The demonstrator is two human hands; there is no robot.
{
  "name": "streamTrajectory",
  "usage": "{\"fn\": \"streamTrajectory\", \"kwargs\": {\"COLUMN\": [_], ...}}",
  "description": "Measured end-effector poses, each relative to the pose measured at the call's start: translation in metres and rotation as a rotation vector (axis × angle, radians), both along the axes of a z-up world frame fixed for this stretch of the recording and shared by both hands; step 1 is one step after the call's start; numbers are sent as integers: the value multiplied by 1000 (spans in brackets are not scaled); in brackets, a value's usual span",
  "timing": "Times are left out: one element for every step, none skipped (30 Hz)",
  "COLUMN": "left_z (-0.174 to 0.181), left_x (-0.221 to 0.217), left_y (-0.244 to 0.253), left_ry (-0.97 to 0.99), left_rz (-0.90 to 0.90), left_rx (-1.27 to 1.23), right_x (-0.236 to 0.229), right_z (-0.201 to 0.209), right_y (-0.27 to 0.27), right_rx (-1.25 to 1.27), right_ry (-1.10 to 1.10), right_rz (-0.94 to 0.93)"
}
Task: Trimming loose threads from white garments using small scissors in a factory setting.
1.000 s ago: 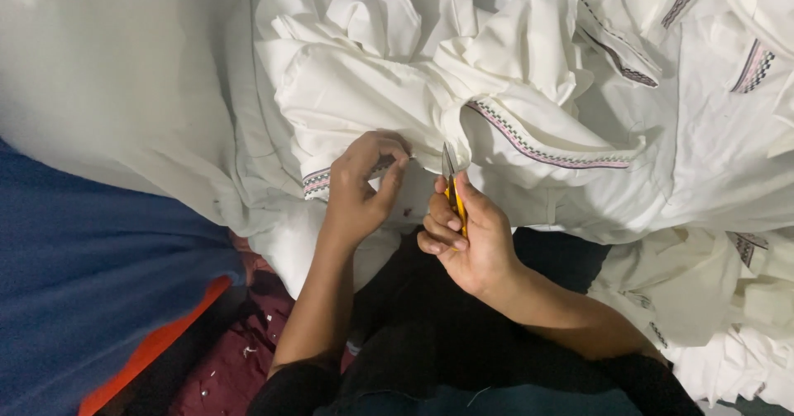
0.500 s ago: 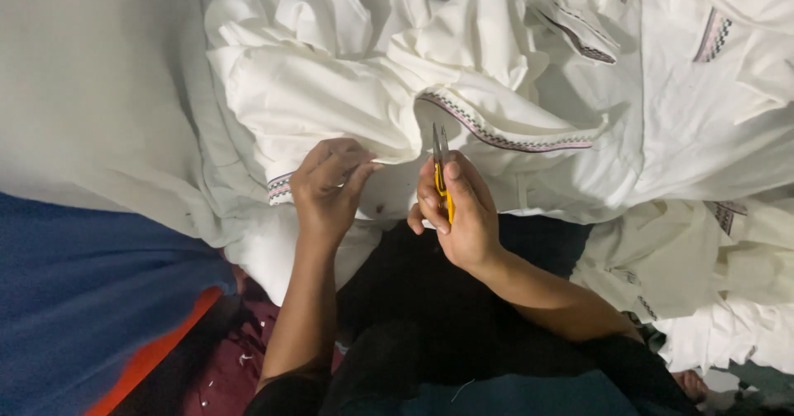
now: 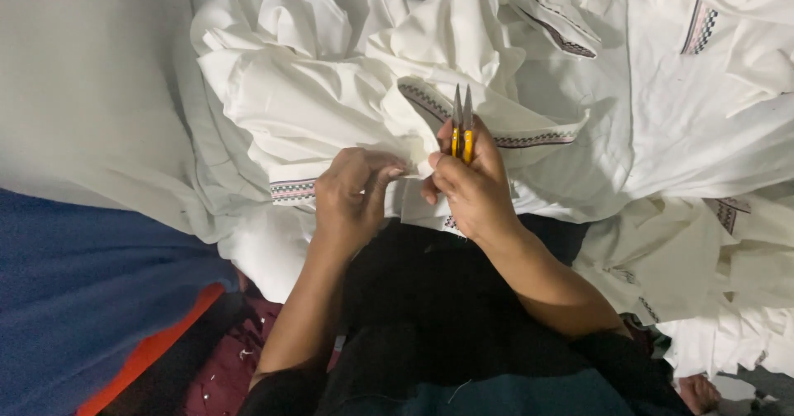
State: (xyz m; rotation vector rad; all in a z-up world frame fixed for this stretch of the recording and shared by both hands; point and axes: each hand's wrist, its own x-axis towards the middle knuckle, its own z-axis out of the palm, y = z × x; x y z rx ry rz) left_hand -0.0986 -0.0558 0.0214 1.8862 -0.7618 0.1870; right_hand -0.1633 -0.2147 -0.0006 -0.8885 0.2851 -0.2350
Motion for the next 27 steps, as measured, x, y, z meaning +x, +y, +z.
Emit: {"fn": "streamTrajectory", "kwargs": {"left_z": [6, 12, 18, 19, 20, 21, 22, 23, 23, 19, 15, 10, 12, 13, 15, 15, 16, 17, 15, 13, 11, 13, 14, 15, 15, 15, 14], "left_x": [-1, -2, -3, -5, -7, -8, -10, -13, -15, -18, -21, -23, -25, -27, -28, -30, -31, -33, -34, -34, -35, -36, -37, -38, -39, -40, -41], "left_y": [0, 0, 0, -1, -2, -2, -7, -12, -17, -20, -25, -29, -30, -32, -34, -35, -36, -37, -37, -37, -37, -37, -37, -37, -39, -41, -44], "left_ry": [0, 25, 49, 49, 30, 12, 10, -20, -50, -51, -78, -105, -107, -59, -10, -11, 54, 119, 118, 127, 137, 136, 147, 158, 160, 115, 71], "left_rz": [4, 12, 21, 26, 13, 0, 4, -26, -55, -50, -40, -30, -28, -16, -6, -8, -7, -6, -8, -8, -6, -5, -12, -20, -18, -21, -23], "left_rx": [1, -23, -47, -45, -25, -5, -2, 34, 69, 72, 72, 71, 71, 31, -9, -10, -66, -123, -123, -130, -137, -136, -117, -98, -98, -83, -70], "right_x": [-2, -4, -6, -7, -8, -9, -10, -11, -12, -14, -15, -17, -17, -18, -19, -20, -21, -21, -22, -23, -23, -23, -23, -22, -22, -21, -21], "right_z": [-4, -9, -13, -10, -7, -5, -5, -5, -5, -8, -11, -13, -12, -11, -10, -6, -3, 0, 0, -1, -2, -5, -8, -11, -8, -6, -4], "right_y": [-5, -10, -15, -19, -23, -27, -28, -29, -30, -30, -30, -29, -30, -31, -32, -34, -36, -37, -39, -40, -40, -40, -40, -40, -40, -40, -39], "right_rx": [1, 52, 105, 107, 90, 74, 77, 73, 68, 71, 25, -20, -21, 24, 69, 68, 47, 26, 26, 12, -1, -1, -27, -54, -53, -82, -113], "right_ry": [0, -10, -21, -21, -19, -18, -19, -27, -34, -35, -54, -73, -75, -72, -67, -68, -66, -64, -65, -60, -55, -55, -62, -70, -67, -73, -80], "right_rz": [4, -8, -20, -15, -11, -8, -4, 11, 26, 31, 41, 51, 52, 39, 22, 21, 6, -9, -11, -8, -3, -2, -4, -6, -5, 5, 15]}}
